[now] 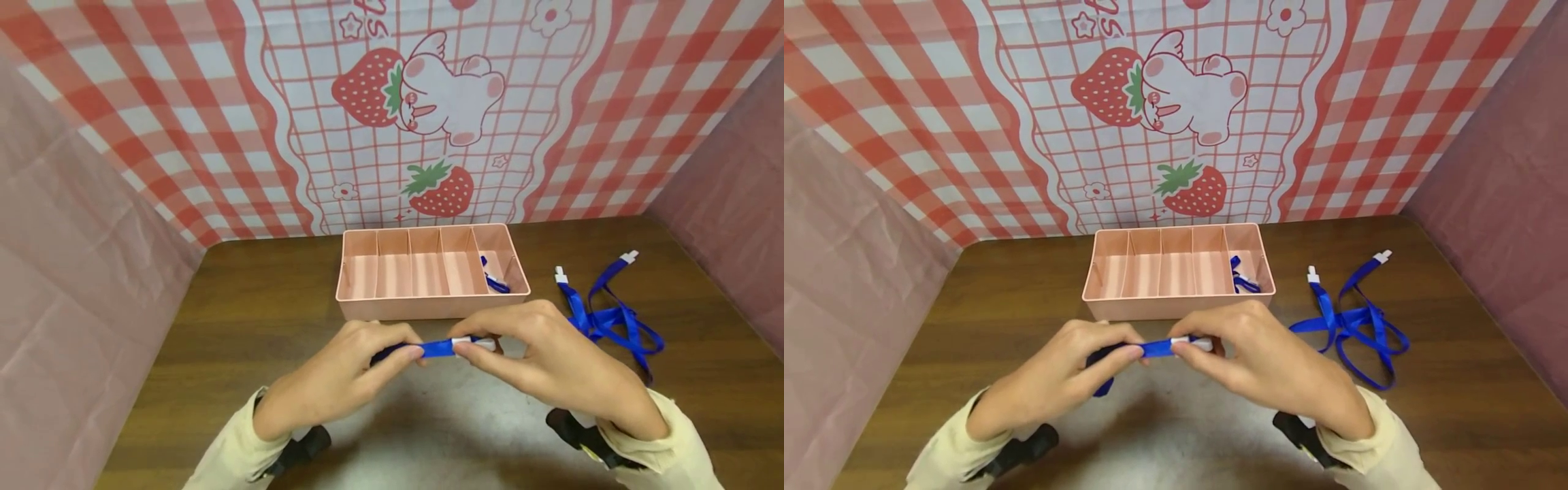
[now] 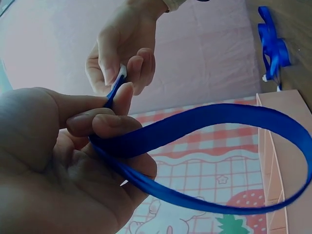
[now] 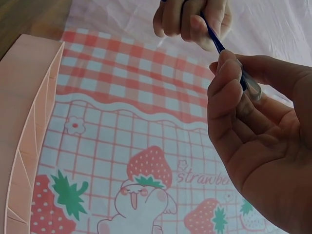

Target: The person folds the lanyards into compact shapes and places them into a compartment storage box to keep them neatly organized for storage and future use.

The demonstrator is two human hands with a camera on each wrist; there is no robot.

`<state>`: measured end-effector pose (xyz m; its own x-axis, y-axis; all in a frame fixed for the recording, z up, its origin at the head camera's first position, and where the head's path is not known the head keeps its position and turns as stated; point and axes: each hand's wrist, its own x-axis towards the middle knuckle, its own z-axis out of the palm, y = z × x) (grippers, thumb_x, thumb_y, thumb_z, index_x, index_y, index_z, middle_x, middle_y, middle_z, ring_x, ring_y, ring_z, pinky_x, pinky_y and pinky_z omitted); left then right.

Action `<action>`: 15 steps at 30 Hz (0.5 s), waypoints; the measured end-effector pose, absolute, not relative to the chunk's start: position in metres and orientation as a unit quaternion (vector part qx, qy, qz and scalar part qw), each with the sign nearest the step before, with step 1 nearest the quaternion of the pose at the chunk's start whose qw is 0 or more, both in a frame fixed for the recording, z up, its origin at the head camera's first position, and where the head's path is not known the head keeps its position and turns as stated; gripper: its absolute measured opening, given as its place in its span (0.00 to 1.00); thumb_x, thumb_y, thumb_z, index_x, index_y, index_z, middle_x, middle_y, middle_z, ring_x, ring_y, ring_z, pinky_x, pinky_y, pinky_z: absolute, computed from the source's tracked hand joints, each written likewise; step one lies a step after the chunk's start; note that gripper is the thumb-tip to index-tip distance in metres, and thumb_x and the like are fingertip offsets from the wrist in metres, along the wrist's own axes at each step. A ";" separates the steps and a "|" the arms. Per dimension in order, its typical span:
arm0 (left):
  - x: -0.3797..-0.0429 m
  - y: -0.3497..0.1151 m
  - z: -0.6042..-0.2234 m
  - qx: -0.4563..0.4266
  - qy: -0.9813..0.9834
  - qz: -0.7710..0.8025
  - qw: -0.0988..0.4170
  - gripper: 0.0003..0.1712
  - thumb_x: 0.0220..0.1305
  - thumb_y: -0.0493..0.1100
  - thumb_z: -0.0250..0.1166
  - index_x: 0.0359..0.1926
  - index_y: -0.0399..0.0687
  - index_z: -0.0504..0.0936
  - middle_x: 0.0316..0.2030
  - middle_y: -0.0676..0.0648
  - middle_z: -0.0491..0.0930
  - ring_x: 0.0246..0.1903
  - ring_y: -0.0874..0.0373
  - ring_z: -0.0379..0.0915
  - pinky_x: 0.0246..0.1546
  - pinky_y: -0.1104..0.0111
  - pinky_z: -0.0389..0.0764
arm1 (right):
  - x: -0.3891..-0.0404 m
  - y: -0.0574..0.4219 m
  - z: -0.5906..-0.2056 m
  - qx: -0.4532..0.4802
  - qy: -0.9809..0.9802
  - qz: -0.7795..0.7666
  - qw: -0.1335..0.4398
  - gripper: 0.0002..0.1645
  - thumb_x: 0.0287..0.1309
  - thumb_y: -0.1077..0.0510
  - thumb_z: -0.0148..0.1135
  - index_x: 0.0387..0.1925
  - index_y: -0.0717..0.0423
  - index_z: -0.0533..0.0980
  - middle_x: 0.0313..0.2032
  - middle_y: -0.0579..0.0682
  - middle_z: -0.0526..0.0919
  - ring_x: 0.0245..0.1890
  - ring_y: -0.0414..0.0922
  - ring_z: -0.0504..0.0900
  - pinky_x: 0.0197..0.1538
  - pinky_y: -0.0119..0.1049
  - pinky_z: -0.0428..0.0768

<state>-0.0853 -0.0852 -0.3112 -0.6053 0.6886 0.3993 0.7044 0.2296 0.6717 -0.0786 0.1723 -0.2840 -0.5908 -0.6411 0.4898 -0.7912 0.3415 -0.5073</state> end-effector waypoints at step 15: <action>-0.088 -0.097 -0.305 -0.440 -0.800 -0.405 0.047 0.09 0.74 0.39 0.57 0.35 0.51 0.82 0.23 0.61 0.72 0.20 0.71 0.59 0.22 0.78 0.64 | -0.081 0.185 -0.279 0.432 -0.824 0.349 0.115 0.13 0.61 0.63 0.68 0.37 0.38 0.80 0.30 0.27 0.78 0.29 0.26 0.76 0.32 0.21 0.74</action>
<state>-0.0875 -0.0971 -0.3054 -0.6091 0.6662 0.4304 0.7415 0.2857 0.6071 -0.0815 0.1852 -0.2793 -0.6008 -0.6308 0.4910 -0.7915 0.3837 -0.4756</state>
